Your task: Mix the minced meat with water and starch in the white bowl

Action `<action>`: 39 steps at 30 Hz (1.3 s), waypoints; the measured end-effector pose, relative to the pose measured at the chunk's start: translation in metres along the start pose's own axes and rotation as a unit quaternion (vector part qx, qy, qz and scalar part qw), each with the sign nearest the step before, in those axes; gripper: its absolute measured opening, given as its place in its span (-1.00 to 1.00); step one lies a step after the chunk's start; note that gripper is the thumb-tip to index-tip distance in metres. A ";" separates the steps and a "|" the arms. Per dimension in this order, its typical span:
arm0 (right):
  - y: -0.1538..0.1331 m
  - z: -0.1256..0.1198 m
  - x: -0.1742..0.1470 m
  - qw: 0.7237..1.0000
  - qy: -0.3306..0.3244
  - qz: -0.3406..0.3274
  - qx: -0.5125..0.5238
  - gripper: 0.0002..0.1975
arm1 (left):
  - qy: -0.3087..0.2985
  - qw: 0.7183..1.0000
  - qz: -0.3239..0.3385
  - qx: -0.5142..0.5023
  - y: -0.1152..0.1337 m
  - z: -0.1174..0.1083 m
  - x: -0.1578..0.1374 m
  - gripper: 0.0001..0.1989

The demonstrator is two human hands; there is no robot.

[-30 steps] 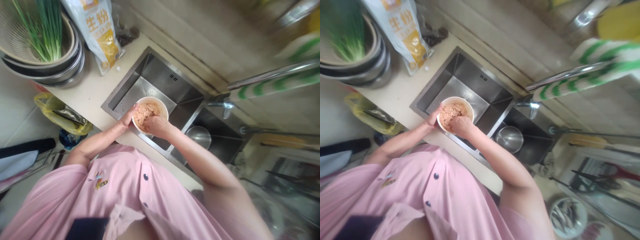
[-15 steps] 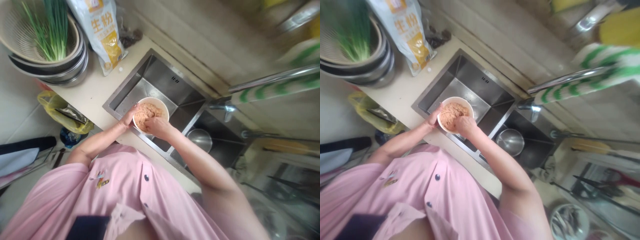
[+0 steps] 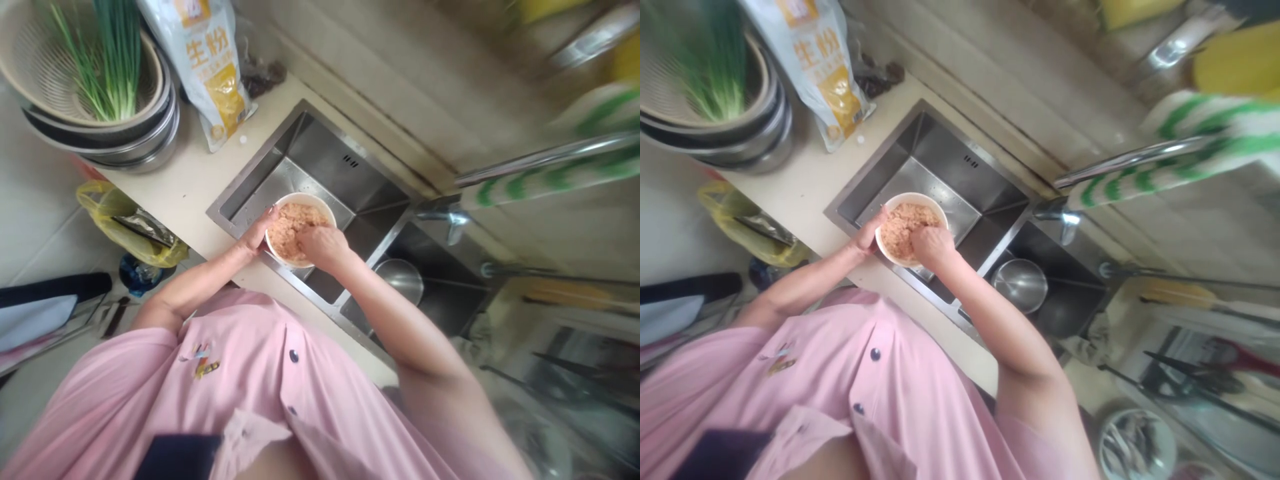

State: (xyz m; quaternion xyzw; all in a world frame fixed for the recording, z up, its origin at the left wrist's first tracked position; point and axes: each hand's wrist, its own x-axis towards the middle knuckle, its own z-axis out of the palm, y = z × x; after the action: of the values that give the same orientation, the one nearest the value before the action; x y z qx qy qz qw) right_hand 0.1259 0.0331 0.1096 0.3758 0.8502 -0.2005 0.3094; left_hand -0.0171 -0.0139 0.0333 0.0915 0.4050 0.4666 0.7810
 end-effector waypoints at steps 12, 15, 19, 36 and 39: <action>-0.007 -0.017 -0.005 0.998 -0.044 -0.013 0.033 -0.59 | -0.006 1.000 -0.013 -0.024 -0.007 -0.008 0.005 -0.55; -0.006 -0.016 -0.004 0.998 -0.037 0.047 0.016 -0.57 | -0.016 0.999 -0.029 -0.032 -0.008 -0.012 0.009 -0.48; -0.009 -0.016 -0.005 0.997 -0.070 -0.003 0.041 -0.57 | -0.026 0.999 -0.015 -0.025 -0.011 -0.016 0.012 -0.52; -0.013 -0.018 -0.005 0.997 -0.054 0.008 0.045 -0.57 | -0.030 0.999 0.002 -0.024 -0.010 -0.018 0.010 -0.53; -0.010 -0.013 -0.003 0.997 -0.040 0.054 0.030 -0.58 | -0.031 0.999 0.010 -0.017 -0.010 -0.017 0.010 -0.50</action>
State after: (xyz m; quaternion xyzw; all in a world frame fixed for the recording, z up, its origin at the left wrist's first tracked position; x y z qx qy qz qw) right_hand 0.1152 0.0326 0.1226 0.4221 0.8091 -0.2234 0.3426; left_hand -0.0209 -0.0153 0.0114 0.0970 0.3714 0.4783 0.7898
